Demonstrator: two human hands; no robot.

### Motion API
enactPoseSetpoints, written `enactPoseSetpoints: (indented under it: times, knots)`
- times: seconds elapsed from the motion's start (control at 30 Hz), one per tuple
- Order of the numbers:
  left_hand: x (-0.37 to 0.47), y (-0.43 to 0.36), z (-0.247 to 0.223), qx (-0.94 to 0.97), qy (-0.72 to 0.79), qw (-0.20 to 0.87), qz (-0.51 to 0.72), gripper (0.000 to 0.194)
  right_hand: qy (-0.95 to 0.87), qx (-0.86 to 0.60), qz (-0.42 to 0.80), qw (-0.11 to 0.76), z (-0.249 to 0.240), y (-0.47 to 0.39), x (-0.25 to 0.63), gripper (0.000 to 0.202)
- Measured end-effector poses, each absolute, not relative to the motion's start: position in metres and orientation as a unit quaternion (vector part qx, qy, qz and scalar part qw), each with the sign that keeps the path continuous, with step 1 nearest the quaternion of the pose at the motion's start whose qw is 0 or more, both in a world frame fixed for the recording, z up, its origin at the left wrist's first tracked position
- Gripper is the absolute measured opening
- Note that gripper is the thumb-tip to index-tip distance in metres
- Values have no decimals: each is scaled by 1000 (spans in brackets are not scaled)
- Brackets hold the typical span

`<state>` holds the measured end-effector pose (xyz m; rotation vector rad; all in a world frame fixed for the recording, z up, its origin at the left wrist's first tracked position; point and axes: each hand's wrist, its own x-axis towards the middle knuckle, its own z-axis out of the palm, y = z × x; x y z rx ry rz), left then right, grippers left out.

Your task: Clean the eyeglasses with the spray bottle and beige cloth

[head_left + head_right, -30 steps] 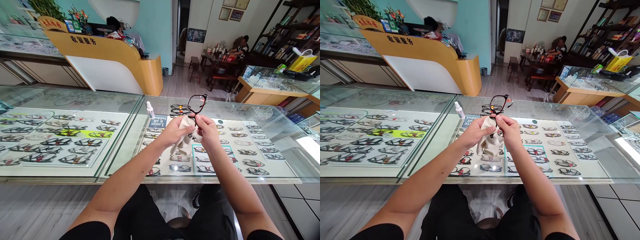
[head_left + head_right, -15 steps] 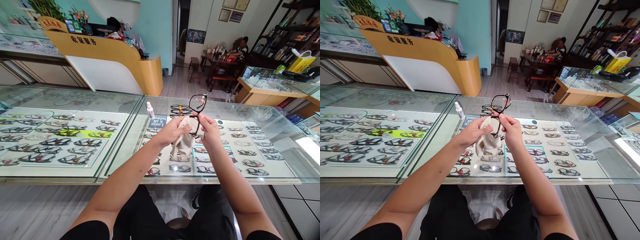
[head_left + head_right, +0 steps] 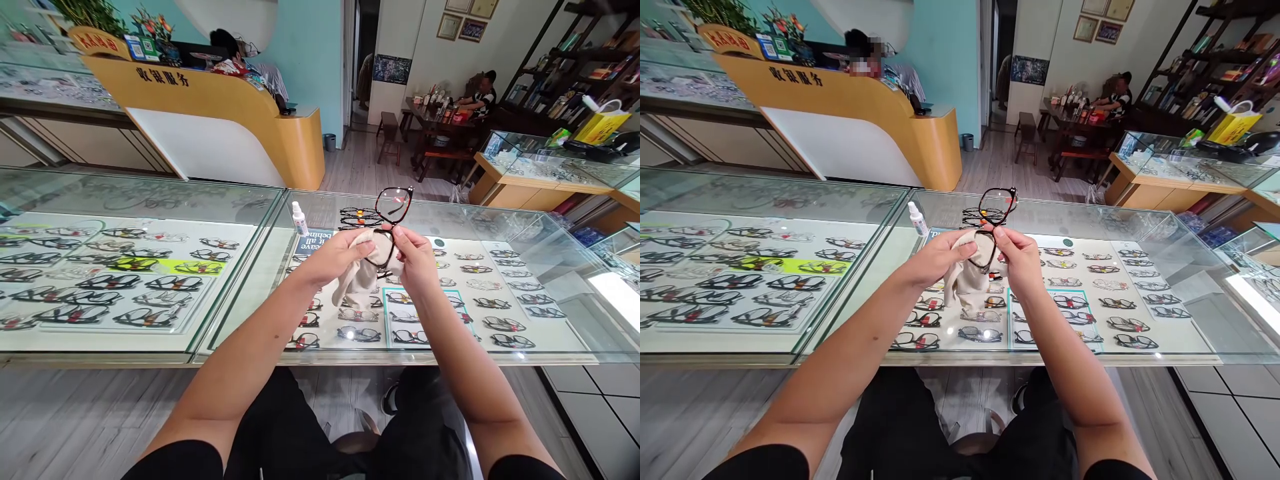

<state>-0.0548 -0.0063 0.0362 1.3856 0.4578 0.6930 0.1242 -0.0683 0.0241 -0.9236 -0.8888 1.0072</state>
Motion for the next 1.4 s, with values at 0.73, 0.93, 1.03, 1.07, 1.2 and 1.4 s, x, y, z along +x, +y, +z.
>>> enactPoseSetpoints:
  times: [0.73,0.93,1.03,1.07,1.2,1.4]
  knots:
    - [-41,-18,32,585,194,709,343,69,-377,-441,460,672,25,-70,118,48]
    - [-36,-15,23,589,243,673,376,72,-401,-432,459,664,30,-75,112,43]
    - [-39,-14,27,610,233,657,376,71,-401,-419,455,676,33,-76,114,42]
    - [-40,-13,30,617,230,655,372,70,-398,-418,452,680,33,-76,114,42]
    - [-48,-10,39,659,238,609,372,69,-383,-410,440,701,33,-74,118,41]
    - [-68,15,47,621,329,552,449,71,-350,-354,457,737,37,-70,135,40]
